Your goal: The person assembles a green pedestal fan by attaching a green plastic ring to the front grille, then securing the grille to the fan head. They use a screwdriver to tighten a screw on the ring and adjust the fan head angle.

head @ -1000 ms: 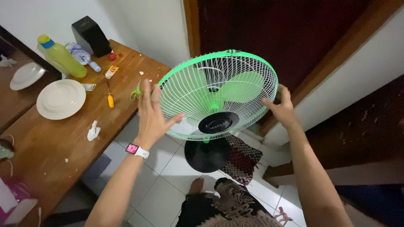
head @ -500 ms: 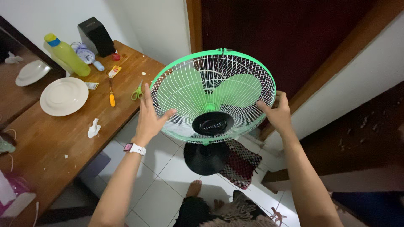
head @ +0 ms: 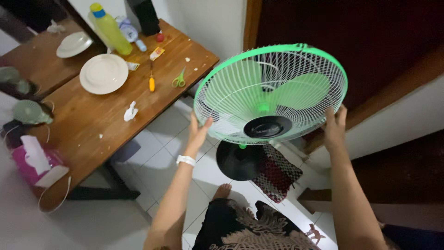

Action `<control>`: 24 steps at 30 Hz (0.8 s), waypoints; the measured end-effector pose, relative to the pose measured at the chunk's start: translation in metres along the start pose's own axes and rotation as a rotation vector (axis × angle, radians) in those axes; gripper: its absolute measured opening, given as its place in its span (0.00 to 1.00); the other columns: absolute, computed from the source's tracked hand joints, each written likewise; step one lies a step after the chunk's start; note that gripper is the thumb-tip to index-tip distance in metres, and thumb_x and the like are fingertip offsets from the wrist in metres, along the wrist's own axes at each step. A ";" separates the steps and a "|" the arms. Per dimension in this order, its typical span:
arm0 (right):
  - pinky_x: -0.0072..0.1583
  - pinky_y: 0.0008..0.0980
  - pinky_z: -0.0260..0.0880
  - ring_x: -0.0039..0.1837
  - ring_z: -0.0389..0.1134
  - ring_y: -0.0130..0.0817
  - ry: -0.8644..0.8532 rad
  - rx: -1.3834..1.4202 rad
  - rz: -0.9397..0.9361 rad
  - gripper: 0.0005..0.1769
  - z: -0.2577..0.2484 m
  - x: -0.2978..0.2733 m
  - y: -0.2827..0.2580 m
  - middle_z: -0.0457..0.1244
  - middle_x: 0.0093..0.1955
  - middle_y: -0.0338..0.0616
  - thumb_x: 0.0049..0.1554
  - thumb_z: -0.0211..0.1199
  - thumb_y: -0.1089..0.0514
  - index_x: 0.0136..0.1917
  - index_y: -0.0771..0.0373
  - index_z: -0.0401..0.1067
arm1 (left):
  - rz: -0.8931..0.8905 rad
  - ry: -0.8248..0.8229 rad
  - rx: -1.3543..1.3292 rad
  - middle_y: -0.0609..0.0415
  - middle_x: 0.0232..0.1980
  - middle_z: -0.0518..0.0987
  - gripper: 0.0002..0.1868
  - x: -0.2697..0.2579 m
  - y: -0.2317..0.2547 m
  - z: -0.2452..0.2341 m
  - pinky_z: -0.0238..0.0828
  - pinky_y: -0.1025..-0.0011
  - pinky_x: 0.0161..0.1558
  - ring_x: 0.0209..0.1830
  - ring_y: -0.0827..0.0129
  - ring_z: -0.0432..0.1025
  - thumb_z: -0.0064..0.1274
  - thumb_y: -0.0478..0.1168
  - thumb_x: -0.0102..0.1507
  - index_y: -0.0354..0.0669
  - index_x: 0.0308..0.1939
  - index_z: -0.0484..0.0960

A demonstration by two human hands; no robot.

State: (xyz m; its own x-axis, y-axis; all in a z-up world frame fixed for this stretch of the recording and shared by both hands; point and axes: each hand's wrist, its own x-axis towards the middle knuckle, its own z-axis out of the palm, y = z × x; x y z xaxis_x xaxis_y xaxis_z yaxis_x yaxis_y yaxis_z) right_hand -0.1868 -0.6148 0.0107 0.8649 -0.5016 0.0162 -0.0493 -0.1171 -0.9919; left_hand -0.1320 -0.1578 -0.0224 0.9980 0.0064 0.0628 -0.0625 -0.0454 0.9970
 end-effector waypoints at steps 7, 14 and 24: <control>0.70 0.49 0.61 0.76 0.57 0.47 -0.054 -0.004 -0.137 0.32 0.003 0.030 0.001 0.56 0.75 0.52 0.72 0.48 0.38 0.79 0.58 0.51 | 0.112 0.112 -0.163 0.42 0.76 0.62 0.54 -0.021 -0.003 0.026 0.56 0.59 0.73 0.75 0.57 0.60 0.61 0.57 0.63 0.36 0.78 0.44; 0.67 0.51 0.65 0.74 0.59 0.49 -0.098 0.076 -0.046 0.33 -0.002 0.010 -0.014 0.55 0.74 0.49 0.67 0.50 0.40 0.77 0.59 0.50 | 0.134 0.154 -0.049 0.38 0.79 0.58 0.51 -0.019 0.007 0.024 0.49 0.56 0.76 0.78 0.51 0.54 0.59 0.57 0.64 0.33 0.78 0.49; 0.76 0.52 0.58 0.80 0.51 0.53 -0.008 -0.188 -0.502 0.42 0.011 0.009 -0.104 0.47 0.79 0.56 0.62 0.63 0.41 0.79 0.61 0.52 | 0.549 0.219 0.341 0.41 0.80 0.62 0.31 0.027 0.156 0.026 0.46 0.56 0.79 0.82 0.47 0.54 0.45 0.53 0.74 0.41 0.77 0.63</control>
State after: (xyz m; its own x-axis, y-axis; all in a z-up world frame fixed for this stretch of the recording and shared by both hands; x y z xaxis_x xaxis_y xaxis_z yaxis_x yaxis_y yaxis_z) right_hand -0.1686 -0.5972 0.1122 0.8088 -0.3382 0.4811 0.2832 -0.4930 -0.8226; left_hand -0.1144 -0.1907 0.1336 0.7955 0.0934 0.5987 -0.5167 -0.4116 0.7508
